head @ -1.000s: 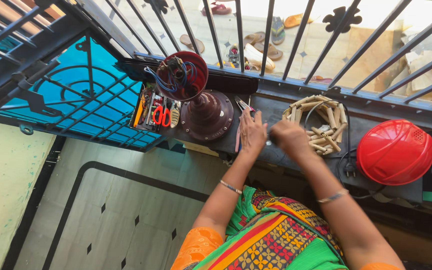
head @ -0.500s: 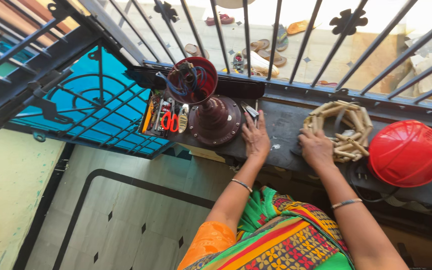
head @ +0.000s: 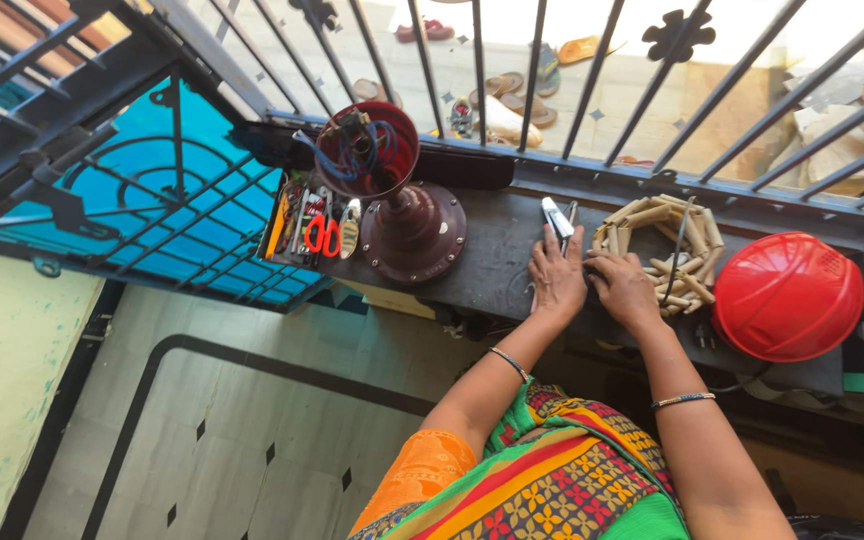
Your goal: The person disassembles and repairs parts of a ceiling fan by using various tools such as wrenches, pliers, and a screwdriver to remove nuts, bolts, and wires, and eventually reassembles the unit.
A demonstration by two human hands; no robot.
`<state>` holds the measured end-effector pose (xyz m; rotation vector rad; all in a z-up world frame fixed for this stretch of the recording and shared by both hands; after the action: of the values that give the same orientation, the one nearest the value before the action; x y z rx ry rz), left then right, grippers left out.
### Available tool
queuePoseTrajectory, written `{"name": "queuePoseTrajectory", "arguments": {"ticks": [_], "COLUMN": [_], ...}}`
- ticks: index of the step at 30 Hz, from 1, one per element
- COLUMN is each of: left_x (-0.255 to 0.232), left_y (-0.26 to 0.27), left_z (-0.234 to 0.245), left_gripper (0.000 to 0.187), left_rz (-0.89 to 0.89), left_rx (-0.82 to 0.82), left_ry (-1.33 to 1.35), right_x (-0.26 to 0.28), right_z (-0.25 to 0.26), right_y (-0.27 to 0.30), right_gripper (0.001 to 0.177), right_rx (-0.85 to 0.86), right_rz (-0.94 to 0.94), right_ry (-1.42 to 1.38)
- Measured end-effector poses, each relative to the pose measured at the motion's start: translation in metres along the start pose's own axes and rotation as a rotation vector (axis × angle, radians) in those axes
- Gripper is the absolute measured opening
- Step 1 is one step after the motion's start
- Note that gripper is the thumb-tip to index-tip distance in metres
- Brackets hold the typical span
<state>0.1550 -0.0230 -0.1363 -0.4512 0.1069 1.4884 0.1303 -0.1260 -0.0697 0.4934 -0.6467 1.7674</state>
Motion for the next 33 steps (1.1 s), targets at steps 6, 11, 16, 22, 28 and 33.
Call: {"name": "queuePoseTrajectory", "arguments": {"ticks": [6, 11, 16, 22, 28, 33], "left_x": [0.012, 0.035, 0.016, -0.051, -0.101, -0.092], "left_y": [-0.035, -0.051, -0.037, -0.017, 0.014, 0.013], "left_z": [0.007, 0.009, 0.056, 0.068, 0.038, 0.052], "left_gripper": [0.054, 0.026, 0.026, 0.027, 0.029, 0.038], "left_rz": [0.081, 0.094, -0.025, -0.255, -0.460, -0.443], "left_rx": [0.089, -0.067, -0.193, -0.071, -0.005, -0.011], "left_ry": [0.052, 0.320, 0.584, 0.642, 0.451, 0.346], "right_x": [-0.009, -0.008, -0.030, -0.135, -0.142, -0.152], "right_z": [0.005, 0.007, 0.008, 0.038, 0.074, 0.050], "right_y": [0.002, 0.003, 0.005, 0.038, 0.044, 0.060], "right_gripper": [0.029, 0.028, 0.020, 0.030, 0.024, 0.025], "right_rx": [-0.006, -0.007, -0.120, -0.750, -0.437, -0.666], "right_rz": [-0.008, -0.006, -0.044, -0.358, 0.010, -0.330], "right_ry": [-0.076, -0.113, -0.195, -1.665, -2.396, -2.224]}}
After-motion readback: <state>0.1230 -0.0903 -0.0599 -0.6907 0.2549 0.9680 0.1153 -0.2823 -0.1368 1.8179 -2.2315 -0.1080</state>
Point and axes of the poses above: each hand's wrist, its own y-axis away from the middle knuckle, its own z-axis out of the back of the hand, x = y × z, the point moved 10 cm from there along -y, towards the middle knuckle, and after that the axes turned 9 degrees about -y, right-handed, at the moved point
